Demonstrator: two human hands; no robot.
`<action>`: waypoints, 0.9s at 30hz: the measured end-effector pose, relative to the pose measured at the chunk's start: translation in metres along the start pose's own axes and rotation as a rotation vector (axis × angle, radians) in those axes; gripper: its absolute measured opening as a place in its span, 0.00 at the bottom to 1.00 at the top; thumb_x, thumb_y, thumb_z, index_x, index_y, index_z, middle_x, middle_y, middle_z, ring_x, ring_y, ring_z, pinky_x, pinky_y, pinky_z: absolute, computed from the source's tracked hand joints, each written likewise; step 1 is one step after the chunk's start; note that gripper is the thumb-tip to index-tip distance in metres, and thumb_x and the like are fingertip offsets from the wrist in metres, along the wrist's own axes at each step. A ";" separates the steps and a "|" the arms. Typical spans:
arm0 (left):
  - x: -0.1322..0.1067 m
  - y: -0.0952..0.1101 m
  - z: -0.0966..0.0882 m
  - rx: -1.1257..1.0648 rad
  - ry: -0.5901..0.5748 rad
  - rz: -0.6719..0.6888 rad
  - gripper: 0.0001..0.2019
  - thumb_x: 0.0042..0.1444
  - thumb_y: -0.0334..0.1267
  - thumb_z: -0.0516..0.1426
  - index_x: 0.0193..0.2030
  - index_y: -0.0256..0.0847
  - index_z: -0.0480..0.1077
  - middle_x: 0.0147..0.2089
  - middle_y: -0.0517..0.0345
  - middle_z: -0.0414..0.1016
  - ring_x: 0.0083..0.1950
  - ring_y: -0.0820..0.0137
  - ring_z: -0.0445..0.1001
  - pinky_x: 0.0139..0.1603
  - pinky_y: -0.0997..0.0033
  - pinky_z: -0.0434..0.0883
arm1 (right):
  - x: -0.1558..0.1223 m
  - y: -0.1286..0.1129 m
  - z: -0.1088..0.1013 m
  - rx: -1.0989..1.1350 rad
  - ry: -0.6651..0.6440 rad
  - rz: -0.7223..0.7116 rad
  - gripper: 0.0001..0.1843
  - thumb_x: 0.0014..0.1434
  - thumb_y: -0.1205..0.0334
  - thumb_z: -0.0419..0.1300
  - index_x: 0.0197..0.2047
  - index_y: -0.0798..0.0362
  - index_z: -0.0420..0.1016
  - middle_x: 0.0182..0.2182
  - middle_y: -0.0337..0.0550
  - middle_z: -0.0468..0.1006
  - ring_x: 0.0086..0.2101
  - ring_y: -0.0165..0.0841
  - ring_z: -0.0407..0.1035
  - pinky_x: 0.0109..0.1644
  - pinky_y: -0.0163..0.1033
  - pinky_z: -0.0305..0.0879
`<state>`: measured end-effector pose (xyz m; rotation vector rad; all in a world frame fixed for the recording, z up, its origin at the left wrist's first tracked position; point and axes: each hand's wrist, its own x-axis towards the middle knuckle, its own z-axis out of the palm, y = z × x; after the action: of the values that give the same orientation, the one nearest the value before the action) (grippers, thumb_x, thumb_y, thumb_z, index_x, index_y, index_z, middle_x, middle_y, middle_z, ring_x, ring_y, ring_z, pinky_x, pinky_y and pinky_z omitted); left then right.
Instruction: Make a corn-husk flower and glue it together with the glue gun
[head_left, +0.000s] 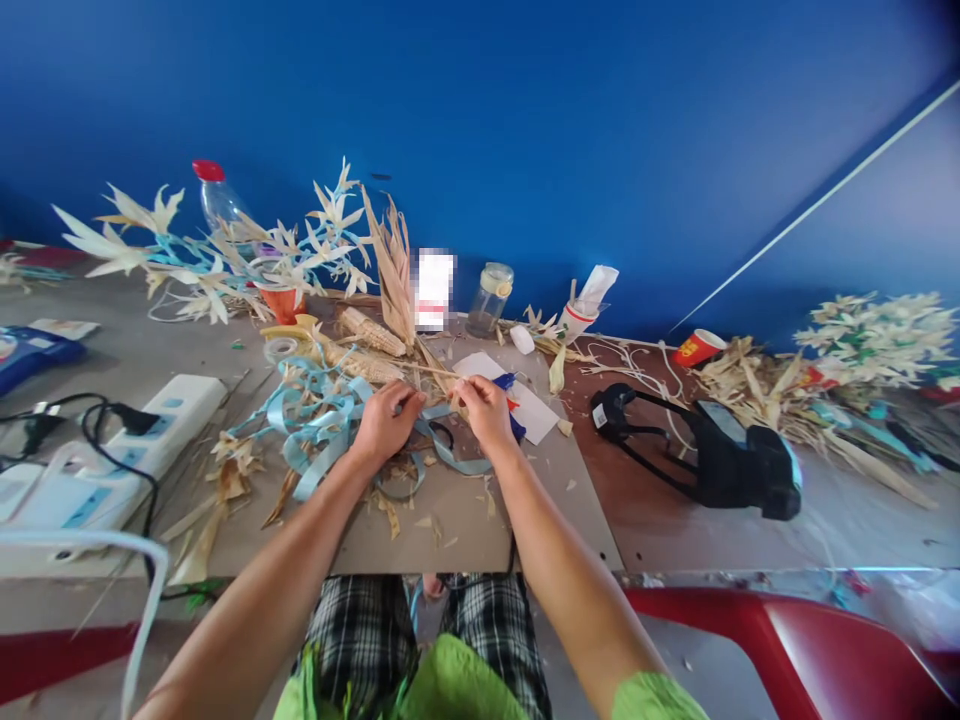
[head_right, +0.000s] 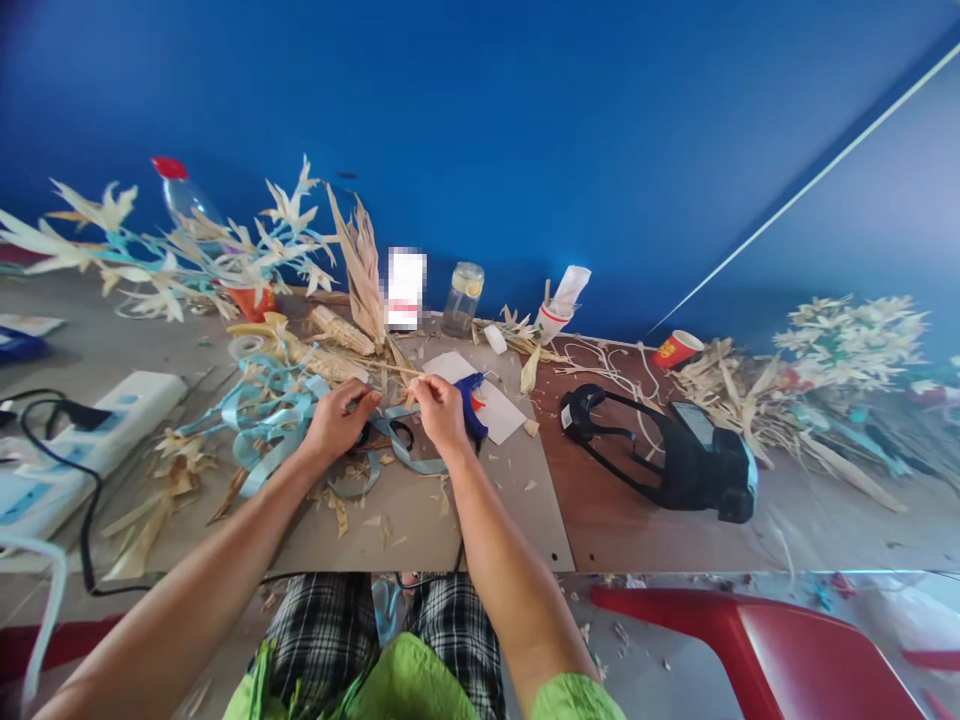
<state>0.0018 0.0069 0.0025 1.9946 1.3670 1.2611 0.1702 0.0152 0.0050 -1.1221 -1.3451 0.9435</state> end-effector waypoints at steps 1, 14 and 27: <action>0.000 0.000 0.000 -0.010 -0.001 0.006 0.14 0.58 0.41 0.51 0.23 0.40 0.64 0.25 0.59 0.64 0.30 0.71 0.64 0.33 0.71 0.60 | 0.000 0.000 0.000 0.003 -0.008 -0.005 0.15 0.55 0.52 0.55 0.24 0.53 0.71 0.20 0.36 0.70 0.24 0.27 0.59 0.31 0.33 0.55; -0.003 0.009 0.001 -0.205 -0.160 0.005 0.12 0.56 0.44 0.54 0.35 0.39 0.73 0.35 0.52 0.74 0.38 0.66 0.72 0.40 0.67 0.67 | -0.002 -0.007 0.007 0.100 0.004 -0.062 0.15 0.54 0.50 0.57 0.25 0.52 0.71 0.25 0.38 0.69 0.29 0.29 0.63 0.35 0.34 0.60; -0.001 0.005 0.003 -0.214 -0.122 -0.083 0.11 0.54 0.43 0.55 0.29 0.38 0.70 0.28 0.58 0.70 0.31 0.71 0.66 0.33 0.72 0.63 | -0.004 -0.009 0.012 0.215 -0.027 -0.013 0.12 0.51 0.51 0.60 0.31 0.52 0.75 0.28 0.40 0.72 0.29 0.30 0.64 0.37 0.37 0.63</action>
<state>0.0070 0.0039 0.0042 1.8192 1.1915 1.1755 0.1574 0.0097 0.0119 -0.9383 -1.2383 1.0692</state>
